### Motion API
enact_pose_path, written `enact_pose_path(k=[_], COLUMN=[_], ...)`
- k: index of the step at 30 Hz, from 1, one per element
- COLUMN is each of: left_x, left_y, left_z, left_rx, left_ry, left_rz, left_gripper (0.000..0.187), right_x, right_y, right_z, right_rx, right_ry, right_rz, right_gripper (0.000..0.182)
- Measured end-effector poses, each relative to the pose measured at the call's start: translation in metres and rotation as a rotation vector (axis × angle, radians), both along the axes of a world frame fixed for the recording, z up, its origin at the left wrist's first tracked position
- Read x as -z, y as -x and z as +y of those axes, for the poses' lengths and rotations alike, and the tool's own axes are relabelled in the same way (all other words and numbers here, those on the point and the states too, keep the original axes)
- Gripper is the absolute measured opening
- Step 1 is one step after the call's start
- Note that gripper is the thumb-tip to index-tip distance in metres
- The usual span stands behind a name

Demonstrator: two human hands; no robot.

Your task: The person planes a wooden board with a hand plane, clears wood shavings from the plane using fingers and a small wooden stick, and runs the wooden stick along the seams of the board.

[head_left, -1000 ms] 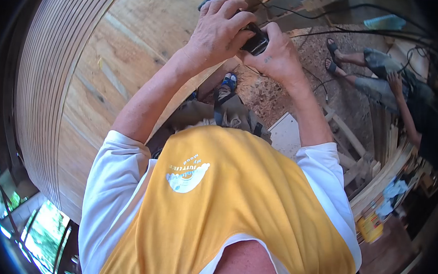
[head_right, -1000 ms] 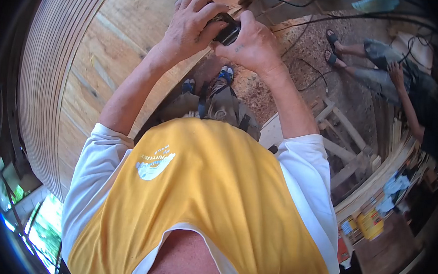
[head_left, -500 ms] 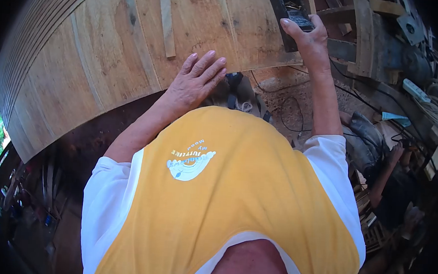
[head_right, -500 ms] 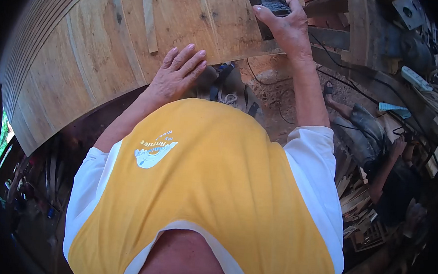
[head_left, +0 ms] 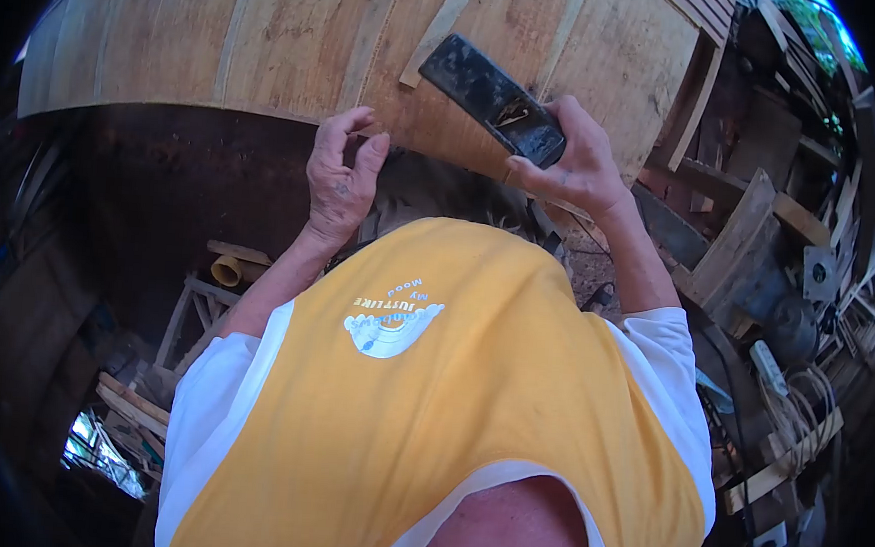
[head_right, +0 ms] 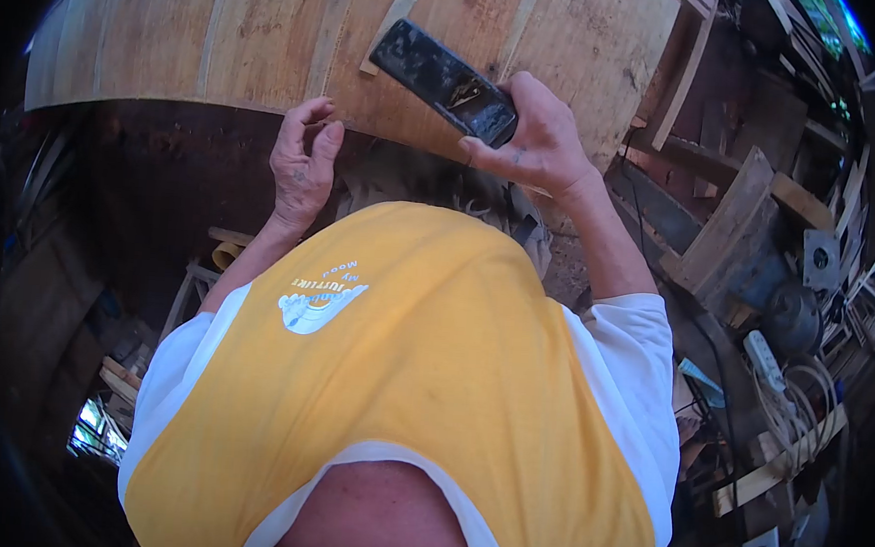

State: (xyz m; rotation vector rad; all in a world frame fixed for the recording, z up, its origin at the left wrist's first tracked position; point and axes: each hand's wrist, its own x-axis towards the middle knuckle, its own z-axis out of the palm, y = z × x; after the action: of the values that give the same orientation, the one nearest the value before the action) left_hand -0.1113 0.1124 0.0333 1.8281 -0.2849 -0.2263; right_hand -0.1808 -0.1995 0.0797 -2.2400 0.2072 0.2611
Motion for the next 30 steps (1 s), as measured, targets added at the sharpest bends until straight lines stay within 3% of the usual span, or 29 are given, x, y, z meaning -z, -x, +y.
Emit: enact_pose_path(k=[1, 2, 5, 6, 9, 10, 11, 14, 17, 23, 26, 30], left_x=[0.002, 0.003, 0.012, 0.010, 0.002, 0.004, 0.025, 0.017, 0.020, 0.033, 0.034, 0.011], left_y=[0.007, 0.011, 0.036, 0.045, 0.081, 0.094, 0.111, 0.129, 0.126, 0.049, 0.040, 0.091], left_z=[-0.007, -0.011, -0.033, -0.044, -0.076, -0.084, -0.084, -0.096, -0.090, -0.040, -0.028, -0.052], left_rx=[-0.262, -0.417, -0.535, -0.589, -0.690, -0.691, -0.649, -0.605, -0.613, -0.818, -0.803, -0.612], left_ry=[0.154, 0.217, 0.170, 0.191, 0.105, 0.183, 0.289, 0.294, 0.167, 0.500, 0.492, 0.178], left_rz=[0.249, 0.420, 0.238, 0.274, 0.445, 0.540, 0.633, 0.704, 0.548, 0.410, 0.369, 0.507], left_gripper=[0.046, 0.061, 0.079, 0.093, 0.093, 0.083, 0.061, 0.035, 0.035, 0.040, 0.044, 0.056], right_x=[0.004, 0.006, 0.017, 0.021, 0.023, 0.022, 0.022, 0.024, 0.024, 0.032, 0.039, 0.030], right_y=[-0.004, -0.010, -0.014, -0.013, -0.010, -0.009, -0.005, -0.008, -0.017, -0.100, -0.111, -0.066], right_z=[-0.001, 0.000, -0.001, -0.004, -0.017, -0.021, -0.027, -0.037, -0.027, 0.038, 0.053, 0.017], right_rx=[-0.152, -0.261, -0.563, -0.652, -0.791, -0.794, -0.809, -0.864, -0.929, -0.991, -0.969, -0.998], right_ry=[0.050, 0.030, 0.073, 0.074, 0.049, 0.014, -0.001, 0.001, 0.059, 0.173, 0.137, 0.126], right_rz=[-0.045, -0.082, -0.136, -0.134, -0.205, -0.241, -0.246, -0.259, -0.278, -0.428, -0.511, -0.414], right_gripper=[0.062, 0.059, 0.064, 0.065, 0.067, 0.067, 0.067, 0.067, 0.066, 0.067, 0.067, 0.069])
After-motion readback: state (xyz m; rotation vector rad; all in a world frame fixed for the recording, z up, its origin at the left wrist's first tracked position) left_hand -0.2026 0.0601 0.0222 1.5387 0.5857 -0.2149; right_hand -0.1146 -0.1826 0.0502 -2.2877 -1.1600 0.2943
